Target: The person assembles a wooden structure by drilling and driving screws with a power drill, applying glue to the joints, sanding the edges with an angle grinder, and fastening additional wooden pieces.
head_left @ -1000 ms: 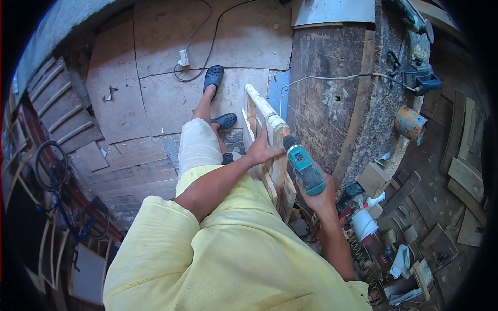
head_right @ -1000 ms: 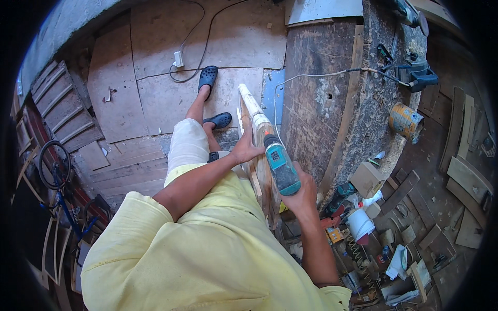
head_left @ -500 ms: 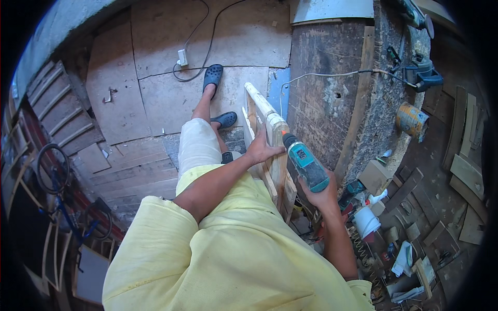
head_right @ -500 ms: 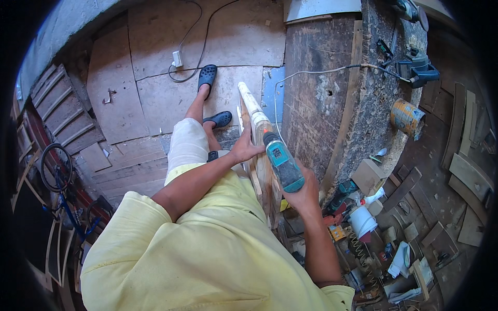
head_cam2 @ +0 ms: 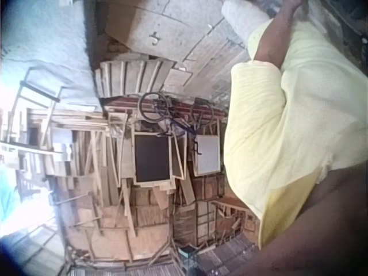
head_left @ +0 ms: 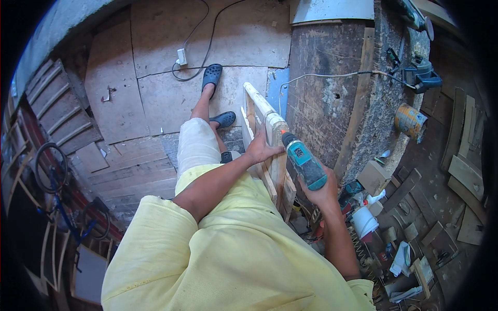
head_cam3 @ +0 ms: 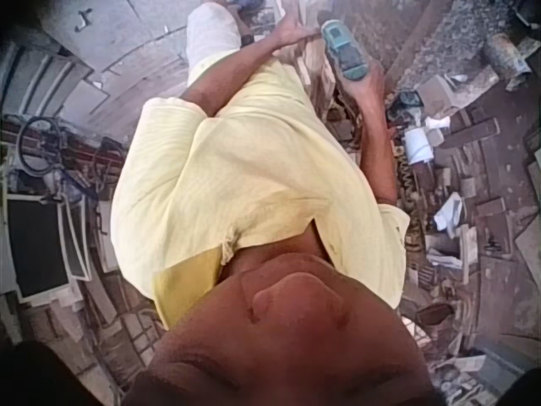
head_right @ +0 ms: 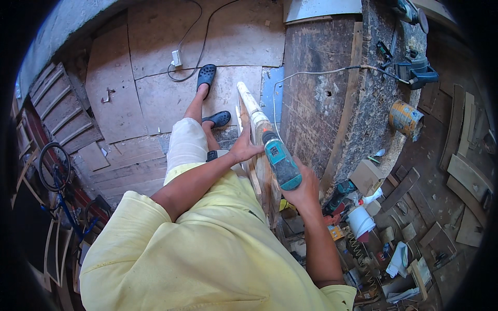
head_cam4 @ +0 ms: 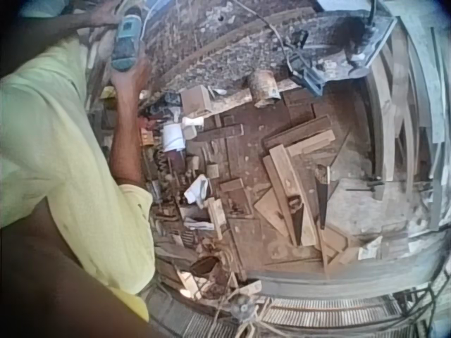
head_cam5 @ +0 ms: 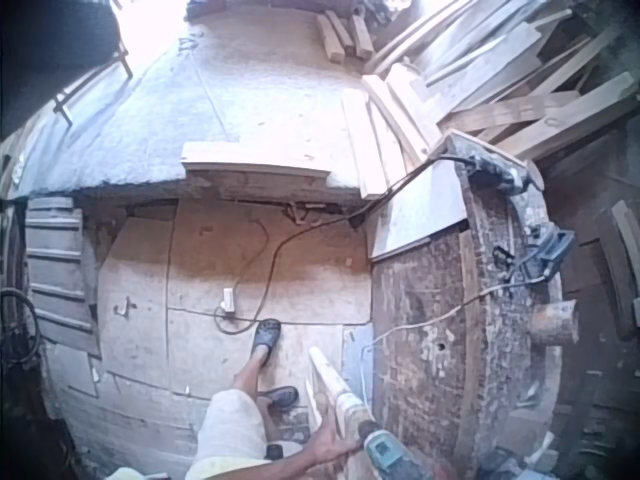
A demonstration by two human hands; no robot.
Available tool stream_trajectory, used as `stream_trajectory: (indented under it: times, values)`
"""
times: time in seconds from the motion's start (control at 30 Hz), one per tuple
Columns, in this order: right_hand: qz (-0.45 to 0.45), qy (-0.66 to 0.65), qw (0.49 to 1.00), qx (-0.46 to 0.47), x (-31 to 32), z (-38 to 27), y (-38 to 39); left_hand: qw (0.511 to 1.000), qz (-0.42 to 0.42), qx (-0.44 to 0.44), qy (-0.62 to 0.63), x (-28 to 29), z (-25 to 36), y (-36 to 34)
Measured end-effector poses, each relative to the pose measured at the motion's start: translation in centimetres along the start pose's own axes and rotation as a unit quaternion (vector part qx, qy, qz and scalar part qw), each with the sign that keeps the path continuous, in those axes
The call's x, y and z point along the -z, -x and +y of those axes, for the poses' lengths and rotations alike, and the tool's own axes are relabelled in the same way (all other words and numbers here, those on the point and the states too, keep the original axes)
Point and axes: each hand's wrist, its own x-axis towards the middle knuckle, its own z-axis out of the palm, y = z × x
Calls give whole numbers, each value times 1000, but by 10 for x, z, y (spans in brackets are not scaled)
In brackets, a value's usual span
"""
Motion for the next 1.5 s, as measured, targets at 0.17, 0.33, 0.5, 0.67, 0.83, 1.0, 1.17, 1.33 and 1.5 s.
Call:
stream_trajectory:
  times: [0.17,0.33,0.5,0.67,0.83,1.0,1.17,1.33,1.5]
  values:
    - [-4,-2,1000,-4,-2,4,1,1000,-4,-13,-17,-1,-5,0]
    - [40,-112,993,0,-2,13,23,999,-9,-25,-21,-3,1,3]
    - [129,-139,982,5,12,26,72,999,-24,-23,33,5,15,11]
    - [216,-203,955,-18,-17,63,100,998,-51,2,-32,10,20,13]
    - [313,-258,913,-41,-43,91,121,950,102,-174,-238,0,38,21]
    - [355,-266,895,-40,-27,131,97,927,-84,-233,-283,28,47,-3]
    - [428,-239,863,-123,7,187,31,998,-39,-38,20,46,44,-31]
    - [462,-134,848,-222,35,243,-35,928,-203,-66,-307,39,70,-11]
    - [414,-147,851,-287,65,253,-72,991,-129,21,17,62,67,-16]
